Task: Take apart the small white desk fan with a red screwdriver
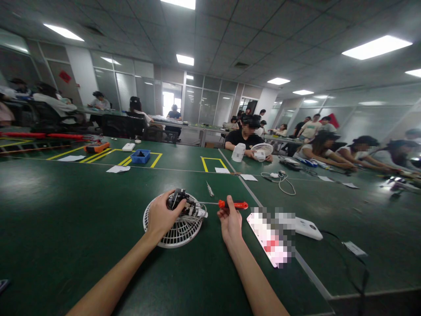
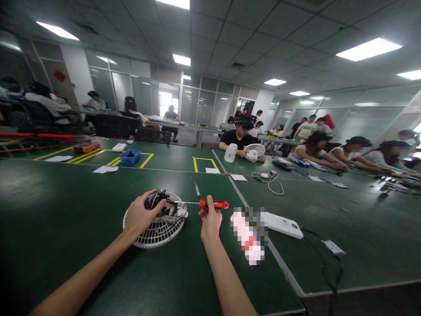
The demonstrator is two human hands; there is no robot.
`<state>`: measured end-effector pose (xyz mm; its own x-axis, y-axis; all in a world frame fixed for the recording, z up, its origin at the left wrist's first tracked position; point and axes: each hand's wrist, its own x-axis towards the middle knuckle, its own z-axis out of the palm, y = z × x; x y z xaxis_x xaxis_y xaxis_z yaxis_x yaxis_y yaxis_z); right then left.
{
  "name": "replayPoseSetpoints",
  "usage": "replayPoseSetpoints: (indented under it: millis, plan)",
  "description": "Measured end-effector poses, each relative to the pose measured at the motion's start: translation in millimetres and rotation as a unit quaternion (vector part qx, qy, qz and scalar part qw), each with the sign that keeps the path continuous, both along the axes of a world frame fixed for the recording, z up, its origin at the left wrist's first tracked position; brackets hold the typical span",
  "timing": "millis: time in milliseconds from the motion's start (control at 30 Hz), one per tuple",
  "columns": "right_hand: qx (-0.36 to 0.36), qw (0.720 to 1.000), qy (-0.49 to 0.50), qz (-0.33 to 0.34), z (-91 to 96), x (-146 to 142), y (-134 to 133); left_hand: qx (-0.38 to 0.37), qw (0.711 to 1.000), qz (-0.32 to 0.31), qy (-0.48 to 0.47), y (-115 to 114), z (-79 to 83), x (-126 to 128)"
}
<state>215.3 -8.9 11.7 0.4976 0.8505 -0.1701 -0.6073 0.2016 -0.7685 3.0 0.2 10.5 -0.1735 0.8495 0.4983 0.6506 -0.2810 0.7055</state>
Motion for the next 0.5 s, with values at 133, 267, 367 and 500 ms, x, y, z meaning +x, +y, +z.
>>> replayPoseSetpoints:
  millis: [133,267,367,500]
  plan:
    - [0.003,0.999,0.022,0.026,-1.8,0.4,-0.1,-0.034,0.999,-0.004,-0.035,0.9,1.6,-0.7]
    - [0.015,0.999,0.012,0.043,-6.1,0.6,0.5,-0.067,0.995,-0.002,-0.068,3.3,4.9,-3.0]
    - [0.022,0.998,0.023,0.05,-8.2,0.2,1.5,-0.078,0.994,0.004,-0.071,4.6,7.3,-5.1]
    - [0.047,0.997,0.034,0.056,-7.3,-0.1,2.7,-0.072,0.995,0.0,-0.074,4.6,7.8,-7.5]
